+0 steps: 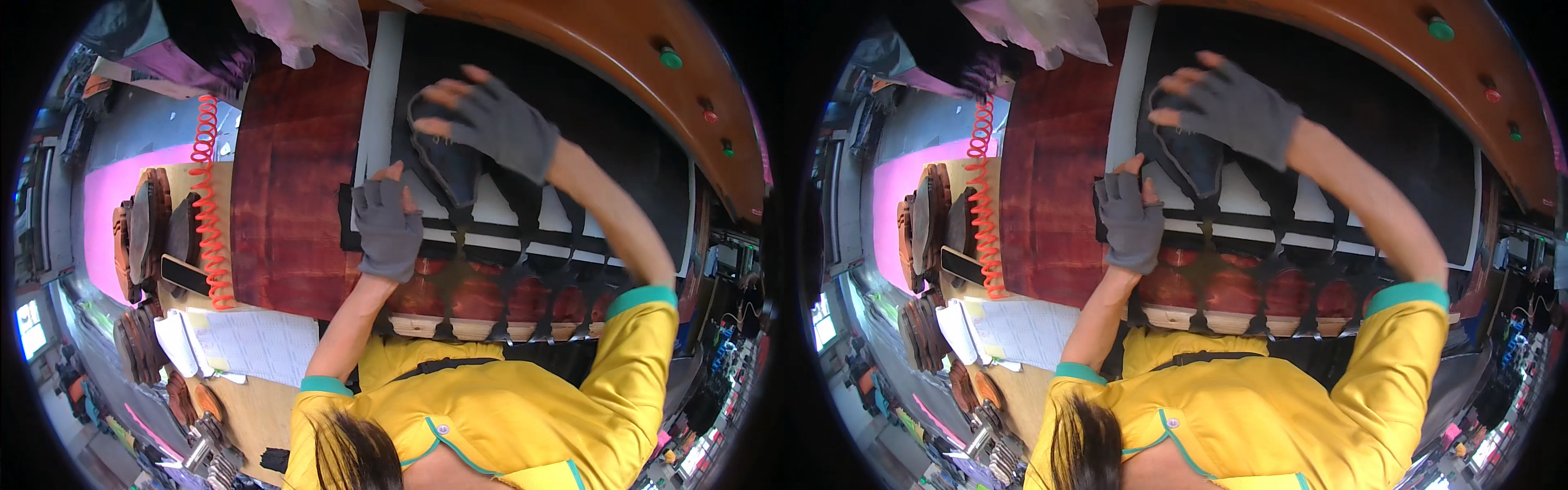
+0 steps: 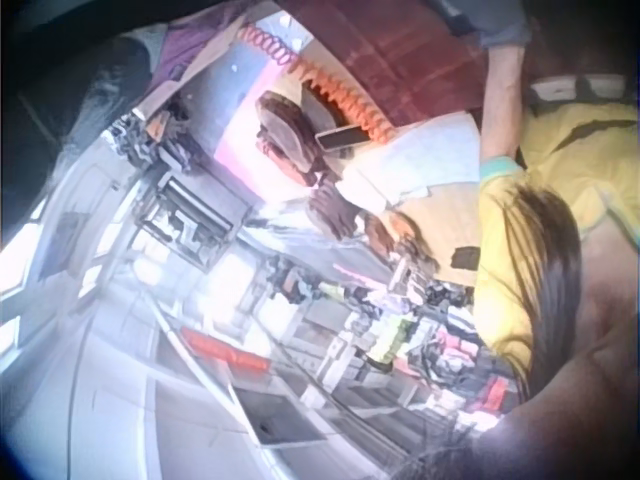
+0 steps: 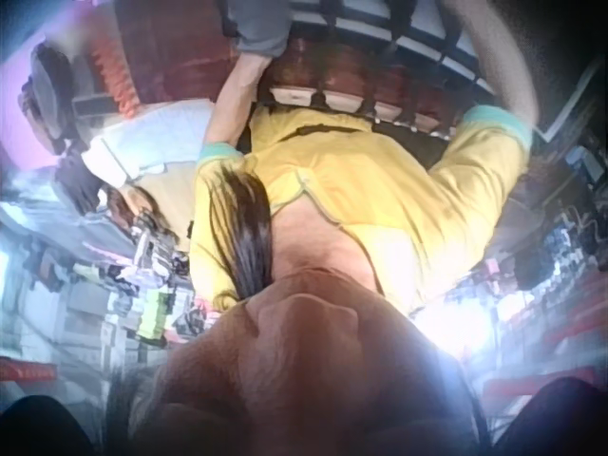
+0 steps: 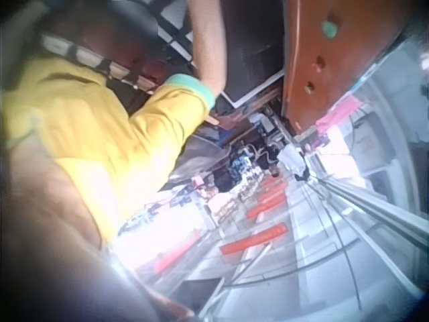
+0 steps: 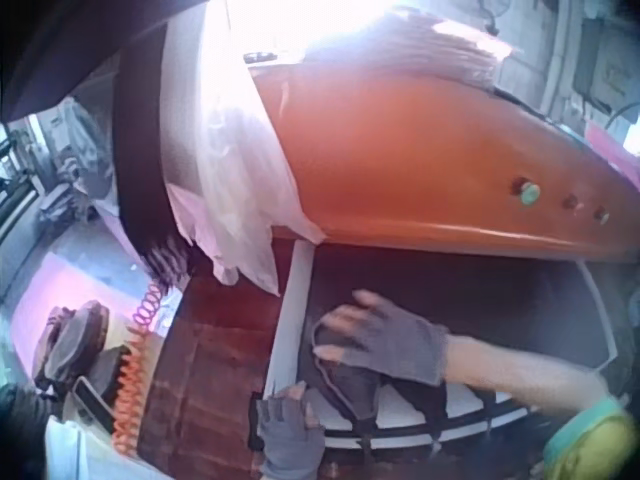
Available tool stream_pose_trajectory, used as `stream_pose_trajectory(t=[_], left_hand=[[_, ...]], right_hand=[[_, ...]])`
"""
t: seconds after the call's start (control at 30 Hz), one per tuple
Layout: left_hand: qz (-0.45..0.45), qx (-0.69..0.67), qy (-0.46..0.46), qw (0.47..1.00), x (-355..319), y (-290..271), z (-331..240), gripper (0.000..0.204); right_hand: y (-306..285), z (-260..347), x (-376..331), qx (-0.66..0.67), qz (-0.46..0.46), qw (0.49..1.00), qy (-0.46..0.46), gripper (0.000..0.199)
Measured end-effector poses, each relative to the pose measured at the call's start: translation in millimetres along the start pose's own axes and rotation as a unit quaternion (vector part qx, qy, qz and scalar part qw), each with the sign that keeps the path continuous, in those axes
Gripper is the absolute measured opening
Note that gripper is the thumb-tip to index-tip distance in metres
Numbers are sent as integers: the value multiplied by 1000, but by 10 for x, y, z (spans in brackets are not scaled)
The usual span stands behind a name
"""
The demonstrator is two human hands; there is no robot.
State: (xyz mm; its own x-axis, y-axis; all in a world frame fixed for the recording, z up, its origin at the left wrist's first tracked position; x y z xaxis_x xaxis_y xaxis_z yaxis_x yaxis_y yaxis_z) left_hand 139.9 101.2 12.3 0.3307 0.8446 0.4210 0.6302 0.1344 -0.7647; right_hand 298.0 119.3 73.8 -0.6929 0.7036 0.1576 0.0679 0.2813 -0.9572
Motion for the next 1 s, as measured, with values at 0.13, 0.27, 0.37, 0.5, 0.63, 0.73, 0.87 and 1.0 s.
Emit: stream_pose_trajectory(t=[0.13, 0.27, 0.37, 0.5, 0.63, 0.73, 0.87, 1.0], left_hand=[[-13, 83, 20, 996, -7, 71, -83, 48], [-4, 116, 30, 993, -29, 150, -88, 51], [-2, 123, 33, 992, 12, 203, -88, 51], [-1, 120, 23, 993, 175, 306, -96, 51], [-9, 134, 41, 990, 392, 426, -122, 54], [-8, 143, 33, 989, 606, 601, -67, 56], [-13, 126, 29, 992, 955, 775, -72, 52], [-73, -42, -2, 996, 1201, 599, -164, 40]], right_hand=[[-117, 241, -512, 342, -88, 865, 356, 88], [215, 795, -575, 275, -164, 837, 443, 78], [388, 776, -621, 281, -207, 803, 483, 72], [302, 542, -541, 260, -236, 816, 458, 67], [361, 349, -482, 252, -240, 818, 459, 67], [535, 145, -461, 234, -244, 823, 457, 69], [577, -199, -376, 166, -291, 835, 436, 77], [552, -474, -449, 204, -285, 810, 470, 83]])
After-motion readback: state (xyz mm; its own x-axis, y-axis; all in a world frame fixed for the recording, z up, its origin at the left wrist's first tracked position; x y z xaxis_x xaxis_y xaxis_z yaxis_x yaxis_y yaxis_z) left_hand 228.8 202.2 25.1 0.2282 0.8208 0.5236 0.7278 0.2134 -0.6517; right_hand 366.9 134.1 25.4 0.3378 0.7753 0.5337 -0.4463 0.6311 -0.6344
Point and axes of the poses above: each hand's wrist, its own x-axis towards the middle knuckle, its own y-axis out of the palm, z = x × y, the point moved 8 cm from there along x, towards the middle knuckle, and after that the axes turned 10 degrees about x, right-handed, at the moved point
